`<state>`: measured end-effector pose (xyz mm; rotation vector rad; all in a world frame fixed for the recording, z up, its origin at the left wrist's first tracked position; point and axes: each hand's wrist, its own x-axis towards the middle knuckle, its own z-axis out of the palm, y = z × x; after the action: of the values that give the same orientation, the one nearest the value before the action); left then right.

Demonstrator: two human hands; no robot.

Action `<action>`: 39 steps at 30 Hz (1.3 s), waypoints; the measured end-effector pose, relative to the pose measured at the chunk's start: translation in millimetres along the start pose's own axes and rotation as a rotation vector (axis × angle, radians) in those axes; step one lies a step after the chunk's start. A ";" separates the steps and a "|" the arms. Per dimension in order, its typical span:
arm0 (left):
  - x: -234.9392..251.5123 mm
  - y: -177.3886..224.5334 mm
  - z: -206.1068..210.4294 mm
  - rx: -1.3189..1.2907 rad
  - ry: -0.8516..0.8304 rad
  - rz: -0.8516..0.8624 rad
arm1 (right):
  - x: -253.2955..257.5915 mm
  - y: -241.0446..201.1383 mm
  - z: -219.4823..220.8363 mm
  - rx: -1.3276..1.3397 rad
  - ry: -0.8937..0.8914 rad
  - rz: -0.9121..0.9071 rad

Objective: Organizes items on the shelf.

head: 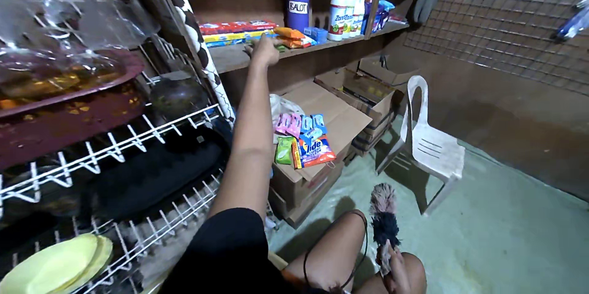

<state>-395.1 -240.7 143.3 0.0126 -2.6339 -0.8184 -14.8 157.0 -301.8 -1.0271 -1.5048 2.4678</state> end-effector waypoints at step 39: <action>-121.3 -24.0 71.2 -0.285 0.374 0.236 | 8.7 7.3 -1.2 -0.022 -0.040 0.022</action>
<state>-310.7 -207.4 33.2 -0.1984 -2.1065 -0.9911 -18.8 157.5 -312.5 -1.0089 -1.5435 2.5064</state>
